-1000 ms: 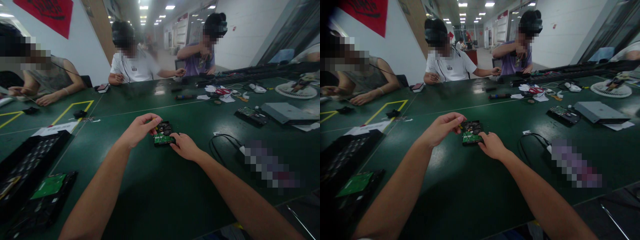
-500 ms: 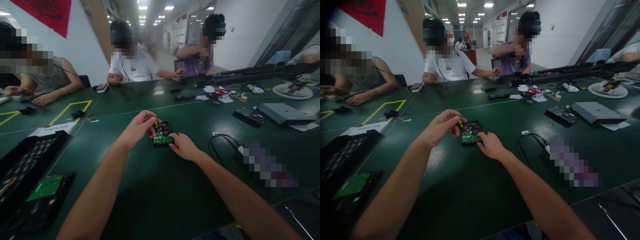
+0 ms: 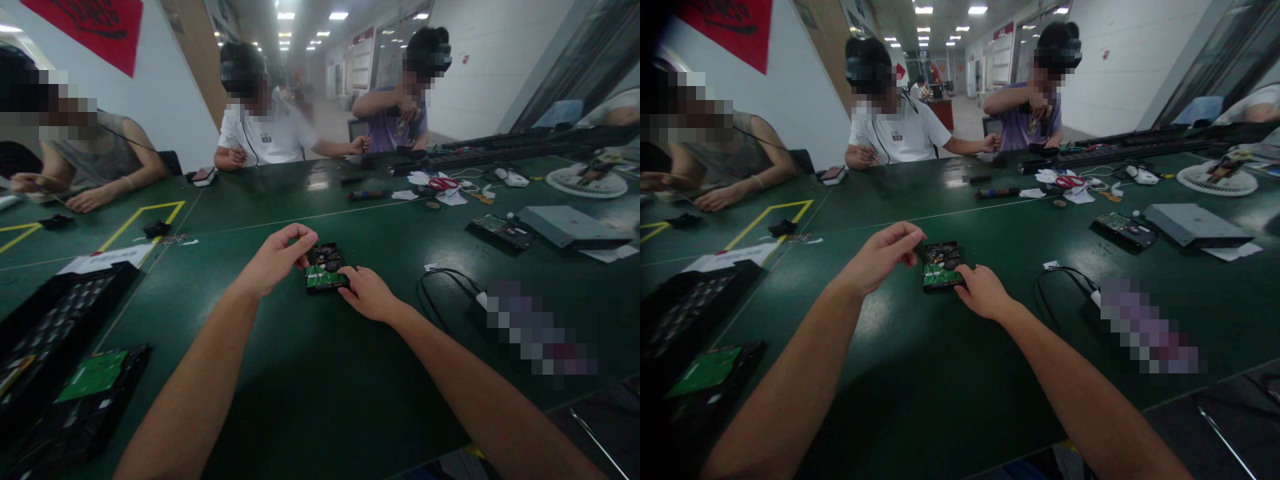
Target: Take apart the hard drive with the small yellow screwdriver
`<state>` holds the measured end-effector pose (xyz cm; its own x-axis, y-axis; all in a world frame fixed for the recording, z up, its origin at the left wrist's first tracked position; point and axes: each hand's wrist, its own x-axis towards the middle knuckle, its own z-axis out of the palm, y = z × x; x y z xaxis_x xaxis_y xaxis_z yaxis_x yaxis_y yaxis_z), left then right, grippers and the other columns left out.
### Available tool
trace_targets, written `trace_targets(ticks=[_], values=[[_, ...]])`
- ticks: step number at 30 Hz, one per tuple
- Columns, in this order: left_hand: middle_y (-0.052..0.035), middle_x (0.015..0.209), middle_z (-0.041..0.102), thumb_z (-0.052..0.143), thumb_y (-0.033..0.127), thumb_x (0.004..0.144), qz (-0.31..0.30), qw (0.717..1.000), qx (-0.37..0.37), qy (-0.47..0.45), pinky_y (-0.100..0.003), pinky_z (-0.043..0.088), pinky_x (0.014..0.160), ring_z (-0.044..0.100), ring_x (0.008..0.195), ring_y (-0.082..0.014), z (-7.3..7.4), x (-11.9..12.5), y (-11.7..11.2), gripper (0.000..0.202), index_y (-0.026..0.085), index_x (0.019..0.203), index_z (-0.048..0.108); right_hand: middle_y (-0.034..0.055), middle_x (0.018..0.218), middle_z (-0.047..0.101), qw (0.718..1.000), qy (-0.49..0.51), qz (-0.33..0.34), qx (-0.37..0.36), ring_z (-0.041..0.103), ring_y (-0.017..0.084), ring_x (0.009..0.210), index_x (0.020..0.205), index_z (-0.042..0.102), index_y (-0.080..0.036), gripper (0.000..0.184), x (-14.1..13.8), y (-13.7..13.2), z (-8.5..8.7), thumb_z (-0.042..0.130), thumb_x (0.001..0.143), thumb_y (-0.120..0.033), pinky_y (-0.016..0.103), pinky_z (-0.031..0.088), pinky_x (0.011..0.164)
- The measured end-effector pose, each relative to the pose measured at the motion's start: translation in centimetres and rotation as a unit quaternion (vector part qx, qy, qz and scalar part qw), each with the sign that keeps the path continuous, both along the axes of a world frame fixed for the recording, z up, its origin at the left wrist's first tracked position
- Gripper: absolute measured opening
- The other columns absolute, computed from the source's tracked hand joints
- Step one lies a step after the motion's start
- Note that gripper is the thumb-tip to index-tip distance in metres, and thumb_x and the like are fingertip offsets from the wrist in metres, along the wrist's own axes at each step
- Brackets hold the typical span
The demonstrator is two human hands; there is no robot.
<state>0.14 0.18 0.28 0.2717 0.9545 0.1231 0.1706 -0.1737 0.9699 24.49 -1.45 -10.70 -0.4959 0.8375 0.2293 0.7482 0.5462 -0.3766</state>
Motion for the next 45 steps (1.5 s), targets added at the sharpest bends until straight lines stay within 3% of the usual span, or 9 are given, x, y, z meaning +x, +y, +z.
trace_targets(ticks=[6,17,25,29,36,45], values=[[-0.0005,0.083,0.062,0.07,0.048,0.093,-0.03,0.999,0.021,0.02,-0.025,0.045,0.058,0.056,0.062,-0.0109,-0.04,-0.23,-0.03,0.028,0.021,0.099,0.068,0.0016,0.083,0.07,1.0,0.002,0.005,-0.001,0.069,0.023,0.088,0.136,0.054,-0.02,0.037,-0.04,-0.09,0.17,0.058,0.101,-0.031,0.05,0.04,0.113],[-0.0078,0.108,0.071,0.069,0.039,0.092,-0.049,0.997,-0.027,-0.052,-0.026,0.049,0.056,0.062,0.062,-0.01,0.3,0.01,-0.32,0.026,0.019,0.109,0.065,0.0015,0.085,0.07,1.0,0.003,0.001,-0.001,0.069,0.022,0.087,0.135,0.055,-0.021,0.036,0.01,-0.14,0.06,0.057,0.101,-0.031,0.05,0.04,0.114],[-0.0006,0.083,0.064,0.074,0.046,0.09,-0.027,1.0,-0.002,0.002,-0.024,0.043,0.057,0.055,0.06,-0.0094,0.2,-0.22,-0.15,0.029,0.018,0.099,0.072,0.0019,0.081,0.07,1.0,-0.005,0.003,0.005,0.069,0.024,0.09,0.135,0.054,-0.019,0.037,-0.11,-0.05,0.03,0.058,0.101,-0.032,0.049,0.039,0.114],[-0.0005,0.084,0.065,0.072,0.049,0.091,-0.028,0.999,0.008,0.021,-0.024,0.04,0.056,0.052,0.059,-0.0083,0.17,-0.38,-0.14,0.031,0.019,0.096,0.073,0.0021,0.081,0.07,1.0,-0.006,0.001,0.004,0.07,0.024,0.091,0.136,0.054,-0.019,0.037,-0.13,-0.08,0.03,0.058,0.101,-0.032,0.049,0.039,0.114],[-0.0017,0.093,0.065,0.075,0.045,0.09,-0.037,0.999,0.007,-0.003,-0.025,0.047,0.058,0.059,0.062,-0.0097,-0.11,-0.41,-0.05,0.033,0.02,0.11,0.068,0.0011,0.082,0.07,1.0,-0.002,0.004,-0.002,0.069,0.023,0.088,0.137,0.054,-0.021,0.037,-0.12,-0.05,0.15,0.058,0.102,-0.031,0.049,0.039,0.114],[-0.0044,0.093,0.068,0.073,0.042,0.09,-0.024,1.0,0.014,-0.005,-0.027,0.049,0.068,0.057,0.073,-0.0129,-0.09,-0.64,0.25,0.028,0.018,0.104,0.074,0.0003,0.079,0.068,1.0,-0.001,0.006,0.009,0.068,0.022,0.085,0.136,0.054,-0.019,0.036,0.04,-0.03,-0.1,0.057,0.101,-0.031,0.049,0.04,0.113]])
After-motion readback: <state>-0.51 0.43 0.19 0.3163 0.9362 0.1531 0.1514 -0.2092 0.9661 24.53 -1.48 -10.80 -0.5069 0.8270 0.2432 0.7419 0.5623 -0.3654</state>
